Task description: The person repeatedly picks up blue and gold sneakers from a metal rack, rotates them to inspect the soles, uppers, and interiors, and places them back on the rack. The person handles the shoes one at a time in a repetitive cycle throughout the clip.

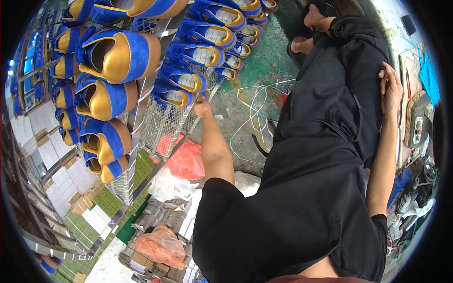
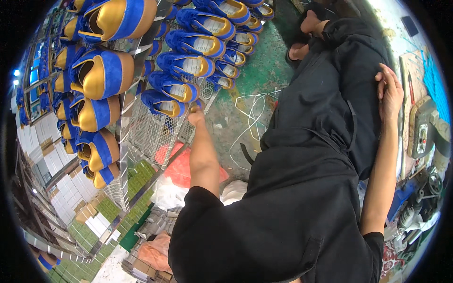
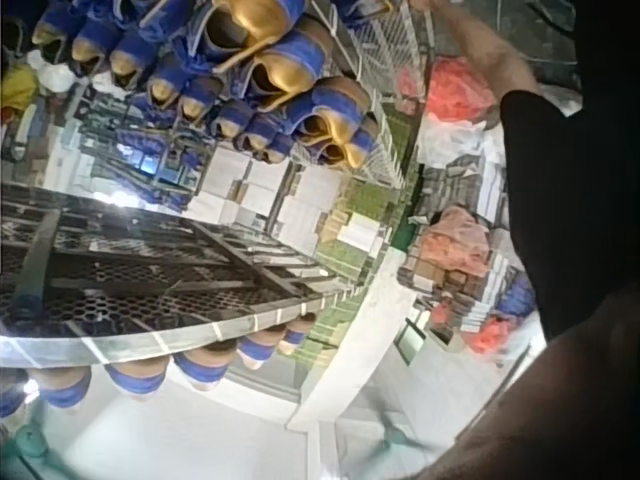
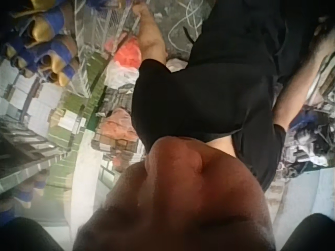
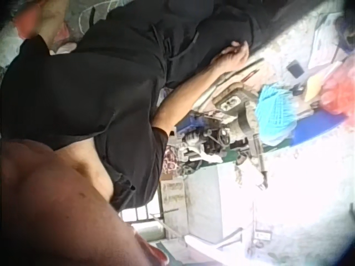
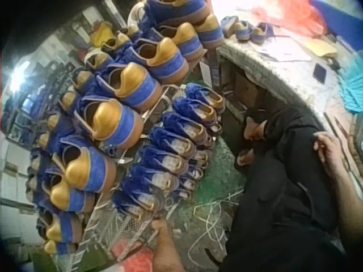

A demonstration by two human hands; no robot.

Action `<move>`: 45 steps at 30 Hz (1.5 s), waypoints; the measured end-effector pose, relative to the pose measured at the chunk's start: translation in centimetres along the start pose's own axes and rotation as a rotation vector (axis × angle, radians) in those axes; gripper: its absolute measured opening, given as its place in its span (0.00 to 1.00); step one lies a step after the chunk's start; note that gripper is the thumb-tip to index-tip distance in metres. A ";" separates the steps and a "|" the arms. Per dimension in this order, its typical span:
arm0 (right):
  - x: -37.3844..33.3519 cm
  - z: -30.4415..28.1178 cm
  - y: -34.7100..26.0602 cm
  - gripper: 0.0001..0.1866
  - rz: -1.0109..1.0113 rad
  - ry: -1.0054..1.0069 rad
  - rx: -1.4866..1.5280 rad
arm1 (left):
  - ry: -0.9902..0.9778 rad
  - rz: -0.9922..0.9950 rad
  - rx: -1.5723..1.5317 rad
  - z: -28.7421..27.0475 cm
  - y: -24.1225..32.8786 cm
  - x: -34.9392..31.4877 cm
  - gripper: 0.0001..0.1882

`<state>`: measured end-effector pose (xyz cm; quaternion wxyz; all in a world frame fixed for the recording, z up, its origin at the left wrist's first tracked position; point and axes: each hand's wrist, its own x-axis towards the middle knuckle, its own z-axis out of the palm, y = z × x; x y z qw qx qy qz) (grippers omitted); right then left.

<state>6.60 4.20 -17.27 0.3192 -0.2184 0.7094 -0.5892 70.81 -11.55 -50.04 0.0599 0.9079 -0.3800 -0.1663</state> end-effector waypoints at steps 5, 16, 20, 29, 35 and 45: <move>-0.2 0.2 -0.4 0.17 0.004 0.014 -0.027 | 0.097 0.093 -0.107 1.2 -1.1 -0.7 0.20; -0.2 0.4 -0.2 0.16 0.004 0.026 -0.056 | -0.362 -0.135 -0.879 1.2 -0.1 0.3 0.41; 0.1 0.7 -0.3 0.16 -0.001 0.000 -0.024 | -0.577 -0.346 -0.883 3.7 -1.6 -3.9 0.51; -1.2 0.4 -0.7 0.13 0.028 0.087 -0.005 | -0.931 -0.088 -0.676 5.3 3.6 -15.0 0.23; -0.9 -0.1 -2.8 0.10 0.098 0.014 0.124 | -0.852 0.631 -0.679 -0.4 25.6 -20.7 0.15; 0.8 -1.1 -1.2 0.16 -0.230 0.045 -0.215 | -0.243 1.727 -0.596 -10.2 72.0 -39.7 0.31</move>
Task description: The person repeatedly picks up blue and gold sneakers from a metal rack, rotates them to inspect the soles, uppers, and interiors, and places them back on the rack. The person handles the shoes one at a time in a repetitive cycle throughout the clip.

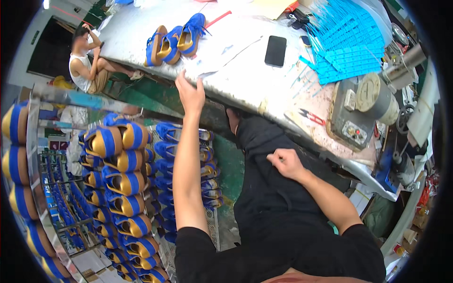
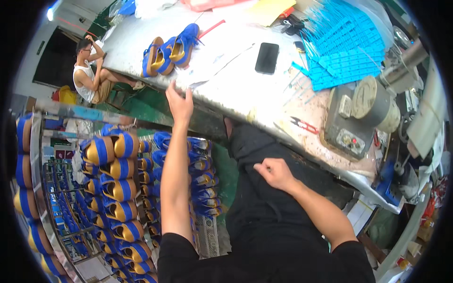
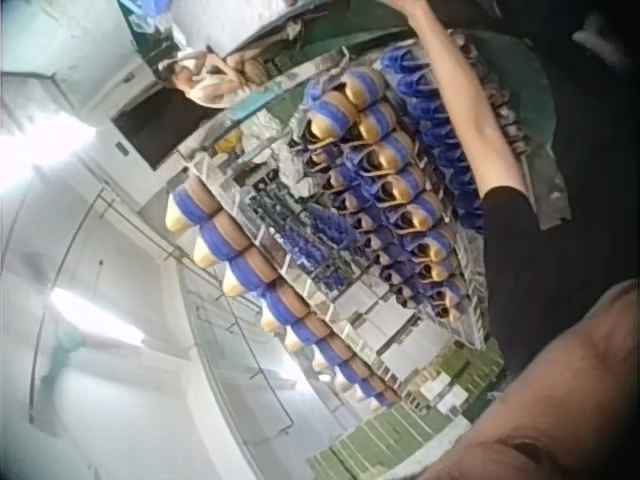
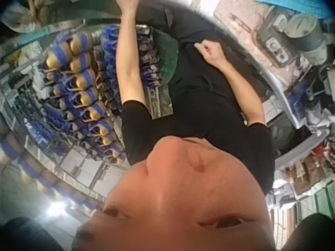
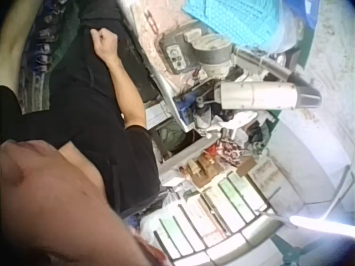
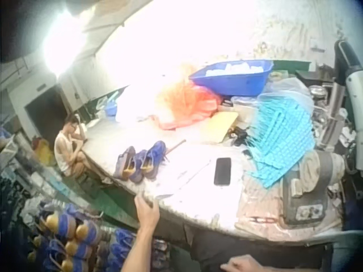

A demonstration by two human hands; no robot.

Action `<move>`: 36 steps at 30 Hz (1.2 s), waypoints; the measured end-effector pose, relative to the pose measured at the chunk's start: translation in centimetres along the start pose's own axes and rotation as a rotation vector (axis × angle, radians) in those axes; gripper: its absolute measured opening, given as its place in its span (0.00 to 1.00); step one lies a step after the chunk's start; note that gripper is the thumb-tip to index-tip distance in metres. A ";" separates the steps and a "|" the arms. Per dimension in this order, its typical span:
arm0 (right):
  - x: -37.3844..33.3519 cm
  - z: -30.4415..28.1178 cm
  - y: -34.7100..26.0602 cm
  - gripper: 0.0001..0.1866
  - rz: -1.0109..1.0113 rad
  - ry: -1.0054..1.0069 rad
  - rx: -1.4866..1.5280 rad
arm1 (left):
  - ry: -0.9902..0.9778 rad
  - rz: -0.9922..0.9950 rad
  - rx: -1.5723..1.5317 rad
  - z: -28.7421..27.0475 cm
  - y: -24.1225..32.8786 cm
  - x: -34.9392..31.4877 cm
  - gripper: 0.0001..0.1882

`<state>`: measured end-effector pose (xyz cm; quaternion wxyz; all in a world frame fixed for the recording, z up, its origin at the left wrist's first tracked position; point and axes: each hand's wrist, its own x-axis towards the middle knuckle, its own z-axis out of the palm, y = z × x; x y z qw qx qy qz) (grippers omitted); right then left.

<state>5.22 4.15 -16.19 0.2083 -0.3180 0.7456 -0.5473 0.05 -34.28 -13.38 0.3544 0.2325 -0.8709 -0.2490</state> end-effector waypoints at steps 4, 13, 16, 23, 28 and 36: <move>1.5 0.3 0.5 0.15 0.017 0.009 0.010 | 0.085 0.194 0.283 5.4 -1.7 9.6 0.36; 2.8 0.2 1.4 0.17 0.013 -0.001 0.051 | -0.212 -0.637 -0.970 4.6 1.3 13.1 0.16; 2.4 -0.4 2.0 0.14 0.000 0.005 0.045 | -0.321 -0.721 -1.407 0.4 9.5 4.7 0.10; -2.5 -5.3 -1.1 0.23 0.213 0.112 0.553 | -0.603 -0.566 -1.175 -8.8 18.0 -15.0 0.14; -10.2 -13.4 0.5 0.55 0.123 0.398 0.721 | -0.837 -0.383 -1.062 -10.2 23.7 -19.5 0.19; -16.5 -20.5 -2.7 0.49 0.066 0.906 0.400 | -0.990 -0.078 -1.135 -6.9 30.1 -20.7 0.22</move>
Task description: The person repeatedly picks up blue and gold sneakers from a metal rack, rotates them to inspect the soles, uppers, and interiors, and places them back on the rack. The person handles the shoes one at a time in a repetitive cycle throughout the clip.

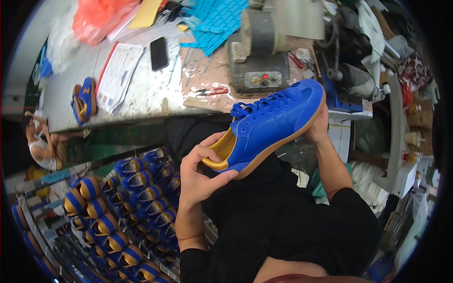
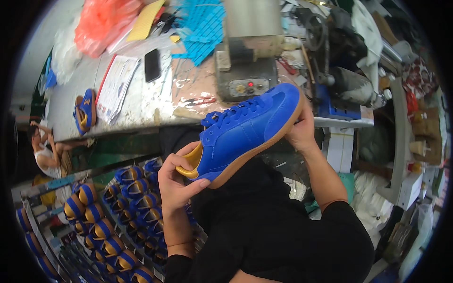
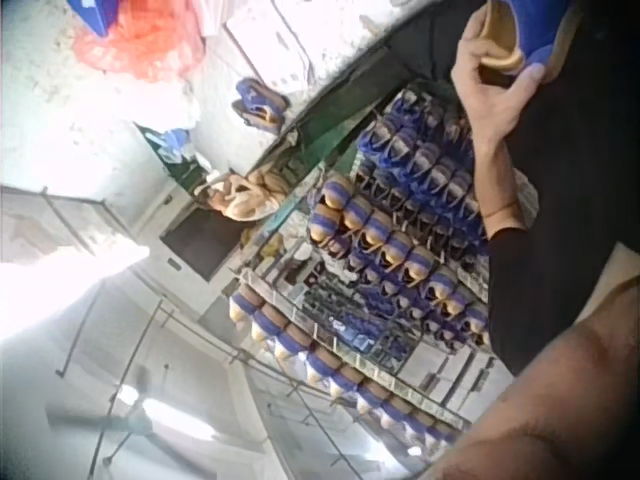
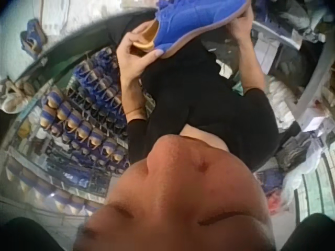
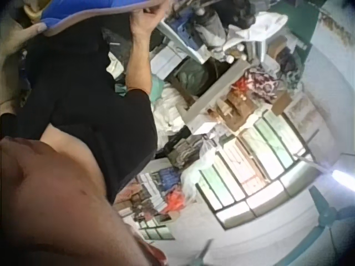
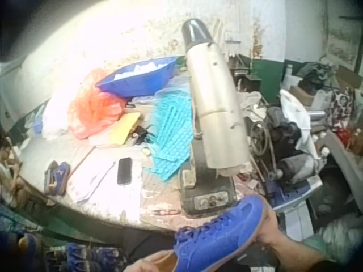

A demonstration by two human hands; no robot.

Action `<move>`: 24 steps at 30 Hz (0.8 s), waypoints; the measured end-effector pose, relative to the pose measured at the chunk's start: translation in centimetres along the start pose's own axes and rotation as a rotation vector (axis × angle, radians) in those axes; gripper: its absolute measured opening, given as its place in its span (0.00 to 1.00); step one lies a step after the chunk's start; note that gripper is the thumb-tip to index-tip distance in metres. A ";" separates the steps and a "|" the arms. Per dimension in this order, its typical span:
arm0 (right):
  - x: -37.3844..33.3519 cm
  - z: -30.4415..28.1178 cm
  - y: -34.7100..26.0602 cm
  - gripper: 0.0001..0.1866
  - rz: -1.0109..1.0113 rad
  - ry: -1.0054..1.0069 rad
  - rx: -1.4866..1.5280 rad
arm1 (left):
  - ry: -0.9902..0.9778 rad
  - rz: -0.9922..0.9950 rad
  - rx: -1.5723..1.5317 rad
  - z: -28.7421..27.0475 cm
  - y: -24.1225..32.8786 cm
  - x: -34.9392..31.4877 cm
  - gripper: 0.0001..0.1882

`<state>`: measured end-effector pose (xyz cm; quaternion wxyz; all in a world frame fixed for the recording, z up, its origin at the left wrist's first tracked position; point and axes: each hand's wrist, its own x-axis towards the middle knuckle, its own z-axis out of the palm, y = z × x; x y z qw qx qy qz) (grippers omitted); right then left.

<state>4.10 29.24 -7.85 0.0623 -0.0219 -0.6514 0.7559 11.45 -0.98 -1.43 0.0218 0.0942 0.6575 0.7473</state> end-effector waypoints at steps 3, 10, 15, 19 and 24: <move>0.7 -2.1 -1.5 0.44 -0.079 0.096 0.031 | 0.009 0.009 -0.073 2.6 0.7 2.5 0.30; 3.1 -4.5 -4.0 0.46 -0.040 0.207 0.051 | 0.051 -0.016 -0.183 5.4 1.0 7.3 0.43; 4.2 -5.0 -5.1 0.48 -0.095 0.207 -0.021 | 0.066 -0.001 -0.178 6.2 1.3 9.4 0.44; 4.4 -4.8 -6.0 0.50 -0.090 0.200 -0.050 | 0.116 -0.005 -0.130 6.3 1.3 10.0 0.47; 3.8 -4.5 -6.4 0.50 -0.146 0.209 -0.119 | 0.167 -0.022 -0.104 6.6 2.1 9.4 0.51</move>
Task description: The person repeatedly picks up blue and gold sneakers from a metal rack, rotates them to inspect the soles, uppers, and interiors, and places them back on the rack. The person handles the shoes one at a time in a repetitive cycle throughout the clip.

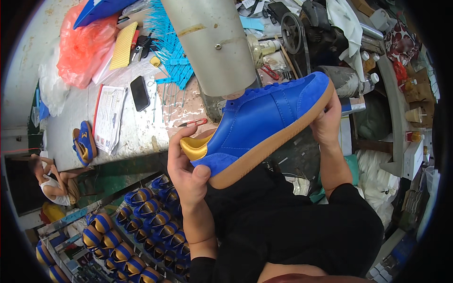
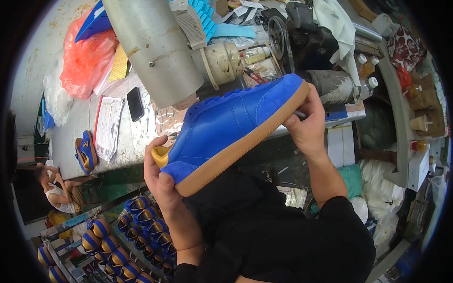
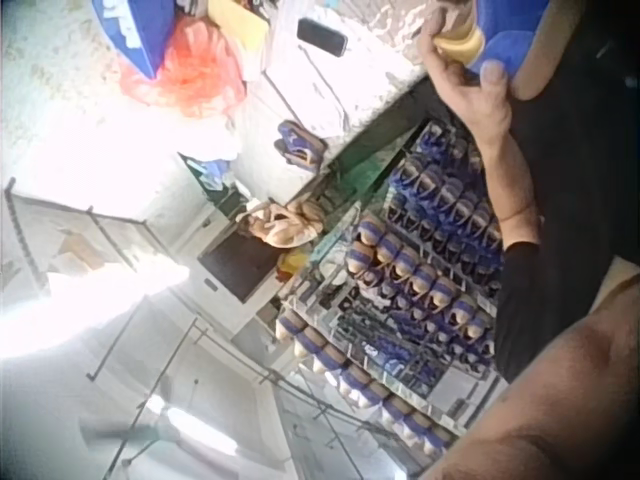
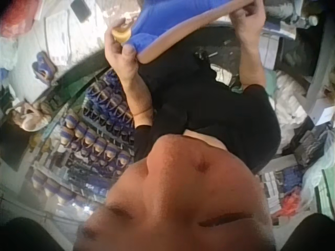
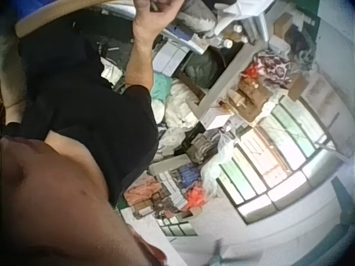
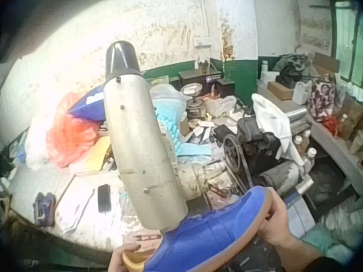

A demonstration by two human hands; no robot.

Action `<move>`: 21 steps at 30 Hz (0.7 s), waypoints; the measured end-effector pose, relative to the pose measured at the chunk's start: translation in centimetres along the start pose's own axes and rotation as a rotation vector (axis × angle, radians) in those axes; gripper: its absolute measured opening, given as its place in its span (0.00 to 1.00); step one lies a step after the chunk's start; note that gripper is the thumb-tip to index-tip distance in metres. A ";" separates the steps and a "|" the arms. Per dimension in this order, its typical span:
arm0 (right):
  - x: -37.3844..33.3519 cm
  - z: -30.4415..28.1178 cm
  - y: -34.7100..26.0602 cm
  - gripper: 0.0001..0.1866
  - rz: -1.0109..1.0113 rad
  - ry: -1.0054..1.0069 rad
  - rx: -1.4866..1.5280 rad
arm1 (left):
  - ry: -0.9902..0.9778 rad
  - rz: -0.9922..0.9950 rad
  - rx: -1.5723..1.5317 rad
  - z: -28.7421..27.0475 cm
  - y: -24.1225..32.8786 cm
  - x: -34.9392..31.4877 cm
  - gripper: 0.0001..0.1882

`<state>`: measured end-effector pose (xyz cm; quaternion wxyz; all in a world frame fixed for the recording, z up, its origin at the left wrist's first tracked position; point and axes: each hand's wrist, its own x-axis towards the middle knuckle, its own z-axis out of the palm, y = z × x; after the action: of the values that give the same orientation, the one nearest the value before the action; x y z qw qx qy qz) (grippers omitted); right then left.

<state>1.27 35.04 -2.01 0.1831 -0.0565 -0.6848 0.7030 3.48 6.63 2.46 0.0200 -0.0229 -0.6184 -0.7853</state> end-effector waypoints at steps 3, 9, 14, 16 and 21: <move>-0.1 -0.1 -0.5 0.47 0.003 -0.003 0.018 | 0.010 0.026 0.035 -0.1 -0.2 0.1 0.51; 0.0 -0.6 -0.9 0.42 -0.011 -0.001 0.098 | -0.052 -0.030 -0.060 -0.1 -0.3 1.5 0.48; -0.1 -0.2 -1.2 0.36 -0.093 0.067 0.093 | -0.145 -0.007 -0.138 0.5 -0.6 3.3 0.39; -0.3 -0.4 -1.1 0.34 -0.097 0.065 0.076 | -0.152 -0.008 -0.148 0.8 -0.4 3.8 0.34; -0.6 -0.9 -1.3 0.33 0.036 0.046 0.124 | -0.056 -0.003 -0.032 0.6 -0.8 5.8 0.24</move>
<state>2.38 35.72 -0.86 0.1895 -0.0734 -0.6344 0.7458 -2.30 7.37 2.21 0.0011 -0.0441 -0.6061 -0.7942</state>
